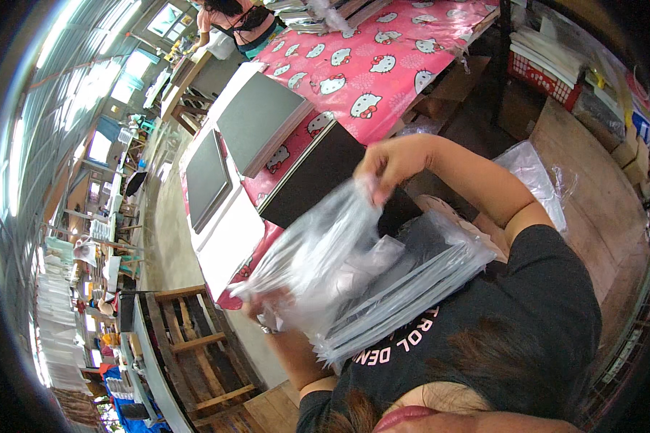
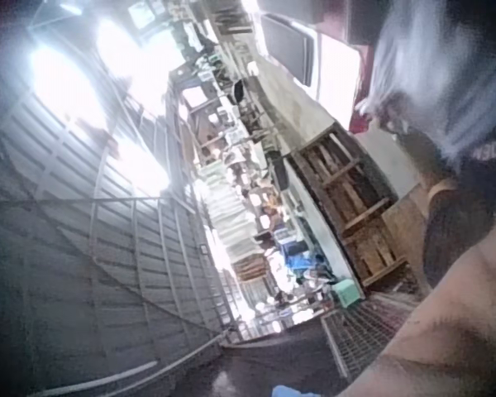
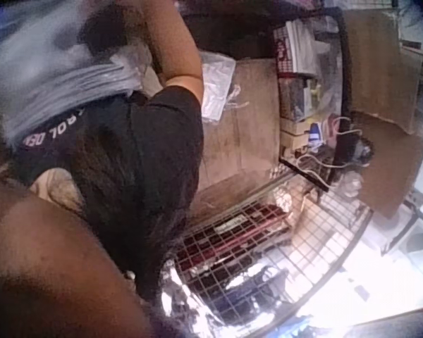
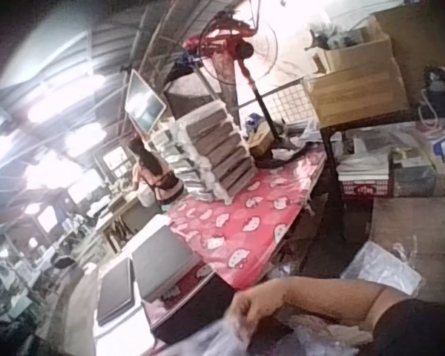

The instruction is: The person places black folders into individual plastic bags and stacks them on a table.

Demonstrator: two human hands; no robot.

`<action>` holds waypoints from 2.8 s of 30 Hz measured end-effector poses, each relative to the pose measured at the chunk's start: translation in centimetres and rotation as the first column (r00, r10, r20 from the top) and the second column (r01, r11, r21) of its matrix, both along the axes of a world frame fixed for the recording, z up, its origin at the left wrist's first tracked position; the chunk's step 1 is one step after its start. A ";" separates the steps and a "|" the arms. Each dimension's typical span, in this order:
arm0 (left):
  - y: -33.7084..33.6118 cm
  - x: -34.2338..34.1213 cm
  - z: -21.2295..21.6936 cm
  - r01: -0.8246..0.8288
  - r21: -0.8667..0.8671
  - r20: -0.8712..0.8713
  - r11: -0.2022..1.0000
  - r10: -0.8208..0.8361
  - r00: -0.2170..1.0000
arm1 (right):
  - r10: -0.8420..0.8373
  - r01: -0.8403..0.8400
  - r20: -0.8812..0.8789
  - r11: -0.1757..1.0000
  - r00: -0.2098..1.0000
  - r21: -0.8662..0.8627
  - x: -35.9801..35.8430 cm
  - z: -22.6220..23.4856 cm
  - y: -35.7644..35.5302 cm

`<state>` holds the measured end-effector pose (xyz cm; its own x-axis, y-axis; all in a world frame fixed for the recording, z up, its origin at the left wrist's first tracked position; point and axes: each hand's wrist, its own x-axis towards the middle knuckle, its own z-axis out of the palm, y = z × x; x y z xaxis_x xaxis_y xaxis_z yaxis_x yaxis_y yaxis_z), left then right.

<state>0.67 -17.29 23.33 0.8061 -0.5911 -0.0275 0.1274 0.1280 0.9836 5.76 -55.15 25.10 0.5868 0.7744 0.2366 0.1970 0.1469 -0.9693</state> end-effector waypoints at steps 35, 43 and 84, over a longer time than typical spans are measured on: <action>-3.6 10.8 -2.3 -0.845 0.114 0.555 0.522 0.672 0.490 | -0.717 0.930 0.677 0.342 0.166 0.134 3.5 -4.5 3.5; -0.8 5.2 0.0 -0.758 0.300 0.564 0.579 0.534 0.631 | -0.740 0.749 0.151 0.663 0.656 -0.005 -1.4 -1.0 -0.1; -10.1 1.8 5.4 -0.353 -0.230 0.098 0.907 0.382 0.919 | -0.403 0.419 0.226 0.908 0.887 -0.027 -1.9 3.0 8.1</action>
<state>2.49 -27.39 28.74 0.9540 -0.2331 0.1884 -0.1021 0.3383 0.9355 3.83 -47.03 28.10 0.7991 0.4943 0.3422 0.4244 -0.0607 -0.9034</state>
